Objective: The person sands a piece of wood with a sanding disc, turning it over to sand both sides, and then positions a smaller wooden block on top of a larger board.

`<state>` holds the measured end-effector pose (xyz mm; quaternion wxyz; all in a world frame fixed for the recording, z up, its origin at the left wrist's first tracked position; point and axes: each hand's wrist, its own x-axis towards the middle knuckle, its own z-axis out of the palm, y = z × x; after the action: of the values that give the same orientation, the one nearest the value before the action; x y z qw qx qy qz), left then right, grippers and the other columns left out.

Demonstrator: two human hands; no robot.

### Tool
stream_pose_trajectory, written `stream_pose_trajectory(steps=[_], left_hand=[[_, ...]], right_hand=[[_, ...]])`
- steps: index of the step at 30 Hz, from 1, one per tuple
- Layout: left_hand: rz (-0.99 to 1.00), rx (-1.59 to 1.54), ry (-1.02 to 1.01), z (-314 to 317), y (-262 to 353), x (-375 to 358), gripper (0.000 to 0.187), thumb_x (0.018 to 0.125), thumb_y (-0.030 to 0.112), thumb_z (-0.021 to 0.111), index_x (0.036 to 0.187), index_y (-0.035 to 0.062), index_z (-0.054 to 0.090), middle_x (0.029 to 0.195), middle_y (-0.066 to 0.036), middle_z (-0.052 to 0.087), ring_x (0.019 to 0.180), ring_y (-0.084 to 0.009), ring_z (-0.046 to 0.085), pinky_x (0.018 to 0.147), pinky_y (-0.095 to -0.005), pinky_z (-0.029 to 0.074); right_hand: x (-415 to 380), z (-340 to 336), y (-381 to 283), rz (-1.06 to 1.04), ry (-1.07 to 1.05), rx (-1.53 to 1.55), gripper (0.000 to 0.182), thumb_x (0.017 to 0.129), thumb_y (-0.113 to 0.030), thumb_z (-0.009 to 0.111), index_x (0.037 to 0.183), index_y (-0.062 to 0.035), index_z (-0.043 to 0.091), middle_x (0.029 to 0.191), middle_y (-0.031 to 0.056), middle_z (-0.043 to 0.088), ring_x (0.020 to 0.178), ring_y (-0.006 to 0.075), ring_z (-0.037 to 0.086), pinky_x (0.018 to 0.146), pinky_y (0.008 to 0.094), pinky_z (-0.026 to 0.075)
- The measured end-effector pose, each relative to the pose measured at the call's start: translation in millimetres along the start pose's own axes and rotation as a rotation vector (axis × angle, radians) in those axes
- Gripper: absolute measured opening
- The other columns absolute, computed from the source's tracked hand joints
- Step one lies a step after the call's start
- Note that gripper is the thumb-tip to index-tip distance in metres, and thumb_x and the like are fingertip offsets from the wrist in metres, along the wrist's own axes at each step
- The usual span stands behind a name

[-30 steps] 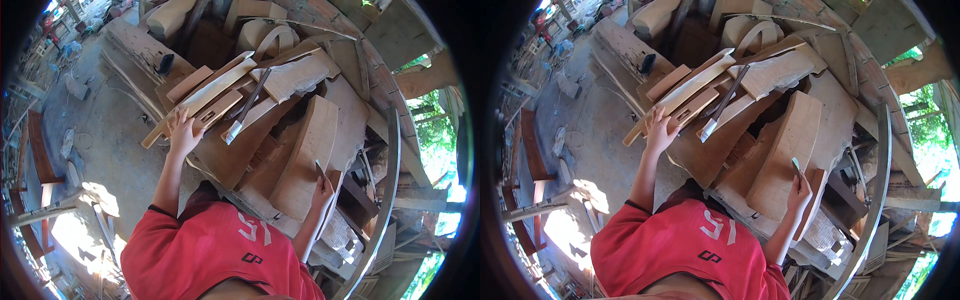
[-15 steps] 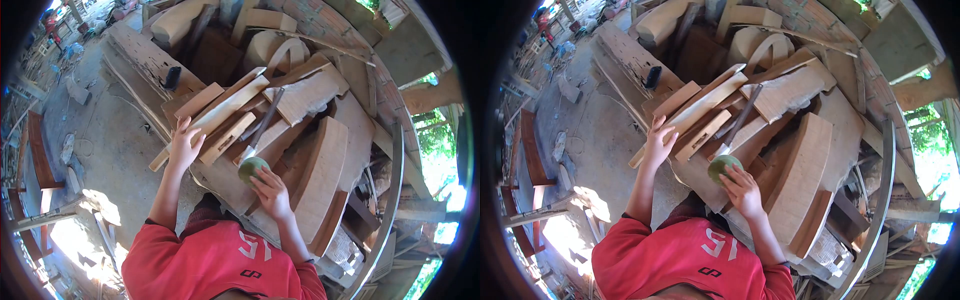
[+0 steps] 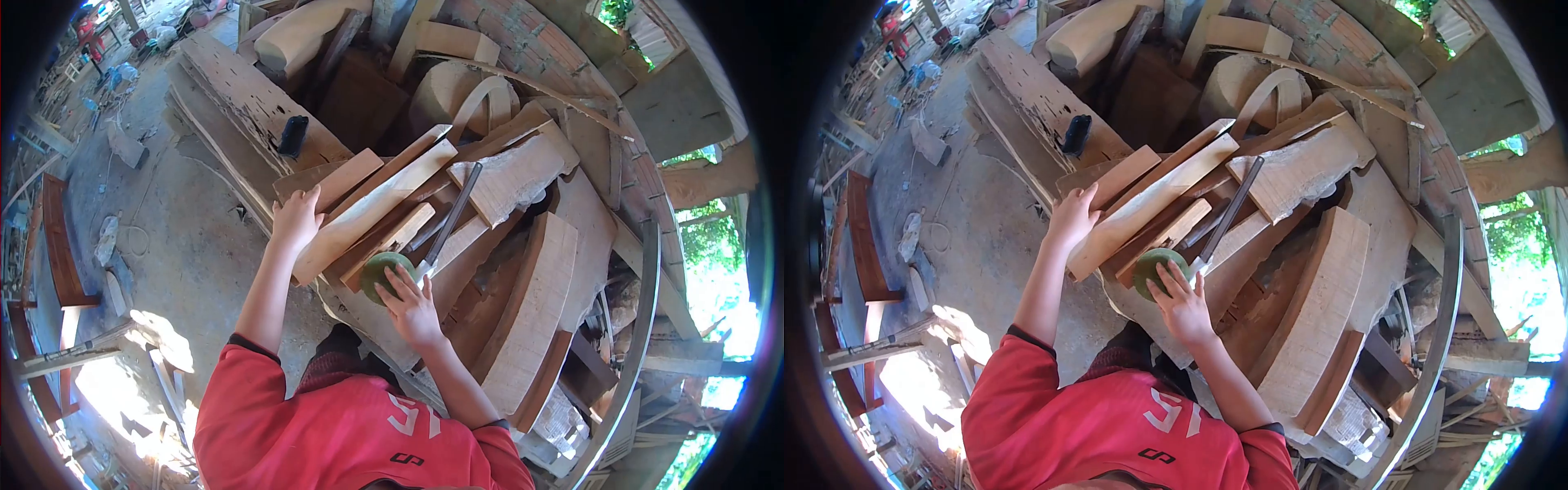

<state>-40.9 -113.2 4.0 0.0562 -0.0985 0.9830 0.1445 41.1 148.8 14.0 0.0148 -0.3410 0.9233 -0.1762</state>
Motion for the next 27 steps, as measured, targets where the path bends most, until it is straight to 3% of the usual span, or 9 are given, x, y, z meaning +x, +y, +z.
stream_pose_trajectory(steps=[7,11,14,15,17,19,20,23,27], left_hand=[[0.144,-0.096,0.162,0,-4,1,0.051,0.073,0.019,0.064,0.118,0.0024,0.044,0.092,-0.021,0.056,0.088,-0.0367,0.055,0.074,-0.0413,0.046],[0.105,-0.302,0.252,6,-15,1,0.051,0.069,0.027,0.068,0.104,-0.0059,0.053,0.107,-0.030,0.051,0.100,-0.0395,0.052,0.085,-0.0426,0.042],[0.041,-0.704,0.181,-11,-15,0,0.034,0.074,0.027,0.065,0.075,-0.0071,0.062,0.062,-0.009,0.060,0.060,-0.0169,0.055,0.061,-0.0295,0.043],[-0.030,-0.766,0.208,-17,-12,-4,0.032,0.075,0.026,0.065,0.075,-0.0060,0.061,0.067,-0.007,0.060,0.062,-0.0147,0.054,0.061,-0.0290,0.044],[-0.089,-0.834,0.237,-25,-4,-18,0.031,0.076,0.026,0.064,0.075,-0.0049,0.061,0.072,-0.006,0.061,0.063,-0.0125,0.053,0.060,-0.0285,0.044],[-0.247,-1.171,0.128,-25,5,-37,0.028,0.076,0.024,0.065,0.084,-0.0021,0.060,0.077,-0.006,0.058,0.066,-0.0130,0.053,0.060,-0.0281,0.047],[-0.231,-1.174,0.126,-27,19,-54,0.028,0.076,0.024,0.065,0.084,-0.0021,0.060,0.077,-0.006,0.058,0.066,-0.0130,0.053,0.060,-0.0281,0.047],[-0.162,-1.490,-0.148,-16,78,-126,0.033,0.075,0.023,0.065,0.096,-0.0001,0.054,0.079,-0.007,0.054,0.068,-0.0140,0.055,0.060,-0.0295,0.052],[-0.084,-1.563,-0.475,27,145,-216,0.035,0.076,0.021,0.065,0.099,-0.0024,0.054,0.080,-0.007,0.055,0.063,-0.0133,0.056,0.058,-0.0282,0.054]], right_hand=[[-9,-8,-5,0.063,-0.024,-0.059,0.054,0.072,-0.019,0.065,0.123,-0.0198,0.049,0.136,0.0064,0.037,0.129,0.0225,0.031,0.097,0.0592,0.027],[-29,-17,-13,0.115,-0.128,-0.025,0.068,0.074,-0.032,0.065,0.134,-0.0201,0.034,0.143,0.0091,0.022,0.132,0.0261,0.023,0.097,0.0588,0.027],[-58,-17,-18,0.148,0.020,0.171,0.071,0.072,-0.027,0.067,0.134,-0.0174,0.034,0.142,0.0100,0.025,0.132,0.0260,0.022,0.097,0.0558,0.029],[-70,-22,-21,0.139,0.094,0.164,0.068,0.073,-0.024,0.067,0.132,-0.0122,0.036,0.139,0.0123,0.030,0.130,0.0280,0.027,0.097,0.0482,0.033],[-100,-23,-23,0.164,0.203,0.254,0.064,0.074,-0.022,0.067,0.130,-0.0103,0.039,0.136,0.0131,0.035,0.128,0.0289,0.031,0.096,0.0454,0.035],[-131,-31,-31,0.206,0.398,0.365,0.053,0.076,-0.016,0.066,0.124,-0.0059,0.046,0.121,0.0145,0.051,0.112,0.0297,0.049,0.089,0.0381,0.042],[-150,-36,-37,0.210,0.411,0.356,0.053,0.076,-0.016,0.066,0.124,-0.0059,0.046,0.121,0.0145,0.051,0.112,0.0297,0.049,0.089,0.0381,0.042],[-209,-35,-56,0.363,0.536,0.502,0.047,0.077,-0.007,0.063,0.121,-0.0048,0.049,0.094,0.0104,0.064,0.084,0.0252,0.063,0.075,0.0343,0.049],[-283,-28,-79,0.471,0.609,0.656,0.047,0.077,-0.004,0.062,0.122,-0.0045,0.049,0.091,0.0094,0.065,0.080,0.0214,0.063,0.071,0.0317,0.050]])
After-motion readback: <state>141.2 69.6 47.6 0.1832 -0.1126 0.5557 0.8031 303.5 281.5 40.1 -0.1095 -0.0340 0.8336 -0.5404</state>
